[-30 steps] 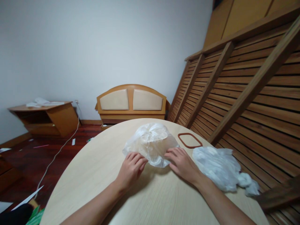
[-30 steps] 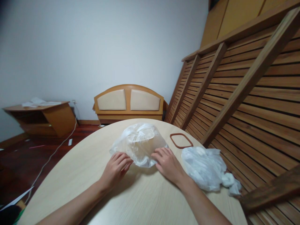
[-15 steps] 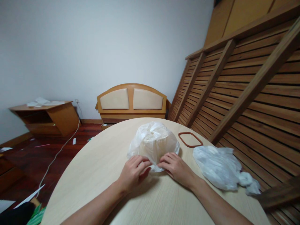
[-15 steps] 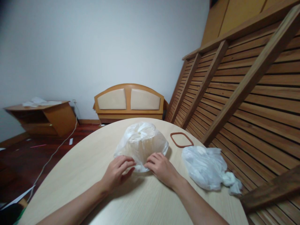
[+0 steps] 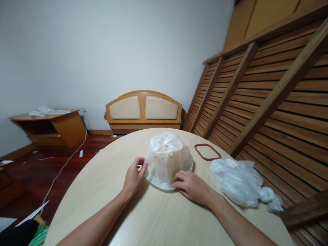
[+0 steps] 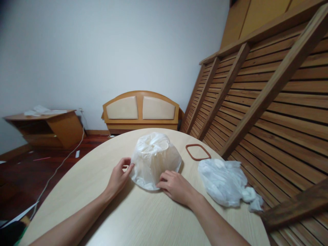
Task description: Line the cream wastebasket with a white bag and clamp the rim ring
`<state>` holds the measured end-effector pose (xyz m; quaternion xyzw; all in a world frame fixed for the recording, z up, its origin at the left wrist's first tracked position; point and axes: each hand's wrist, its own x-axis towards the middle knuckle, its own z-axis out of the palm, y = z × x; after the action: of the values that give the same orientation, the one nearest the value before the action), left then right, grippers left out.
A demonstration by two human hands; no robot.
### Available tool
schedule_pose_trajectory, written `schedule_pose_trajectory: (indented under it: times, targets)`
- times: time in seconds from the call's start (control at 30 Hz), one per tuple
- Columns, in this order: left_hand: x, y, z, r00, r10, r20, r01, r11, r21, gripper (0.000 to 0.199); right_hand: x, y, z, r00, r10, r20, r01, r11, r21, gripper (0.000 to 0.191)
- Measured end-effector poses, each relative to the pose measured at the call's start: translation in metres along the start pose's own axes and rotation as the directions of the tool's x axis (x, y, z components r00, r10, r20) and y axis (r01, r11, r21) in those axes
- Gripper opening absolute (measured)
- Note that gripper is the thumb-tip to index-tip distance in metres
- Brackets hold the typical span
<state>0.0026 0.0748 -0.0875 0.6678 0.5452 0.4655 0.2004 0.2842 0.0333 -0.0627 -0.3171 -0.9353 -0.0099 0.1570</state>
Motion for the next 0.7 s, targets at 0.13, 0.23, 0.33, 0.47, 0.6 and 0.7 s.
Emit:
schedule_pose_trajectory:
  times: [0.13, 0.23, 0.33, 0.47, 0.6, 0.7]
  targets:
    - [0.004, -0.008, -0.005, 0.998, -0.049, 0.026, 0.047, 0.996, 0.081, 0.019, 0.001, -0.002, 0.0, 0.995, -0.069, -0.079, 0.061, 0.993, -0.103, 0.022]
    - [0.007, -0.015, -0.007, 0.995, -0.09, 0.034, 0.084, 0.987, 0.134, 0.017, 0.002, -0.003, -0.001, 0.984, -0.11, -0.142, 0.085, 0.982, -0.171, 0.023]
    - [0.007, -0.017, -0.008, 0.993, -0.114, 0.042, 0.104, 0.977, 0.187, 0.017, 0.001, -0.003, -0.003, 0.977, -0.105, -0.186, 0.07, 0.981, -0.182, 0.023]
    - [0.005, -0.013, -0.009, 0.989, -0.123, 0.083, 0.098, 0.96, 0.26, 0.022, -0.003, -0.001, -0.004, 0.995, -0.066, -0.078, 0.061, 0.996, -0.066, 0.014]
    - [0.003, -0.008, -0.01, 0.988, -0.106, 0.112, 0.067, 0.95, 0.304, 0.033, -0.003, 0.001, -0.005, 0.984, 0.05, -0.169, -0.039, 0.997, 0.065, 0.012]
    - [0.002, -0.003, -0.008, 0.996, -0.036, 0.077, 0.014, 0.962, 0.272, 0.044, 0.0, 0.005, -0.006, 0.873, 0.255, -0.416, -0.221, 0.967, 0.128, 0.016]
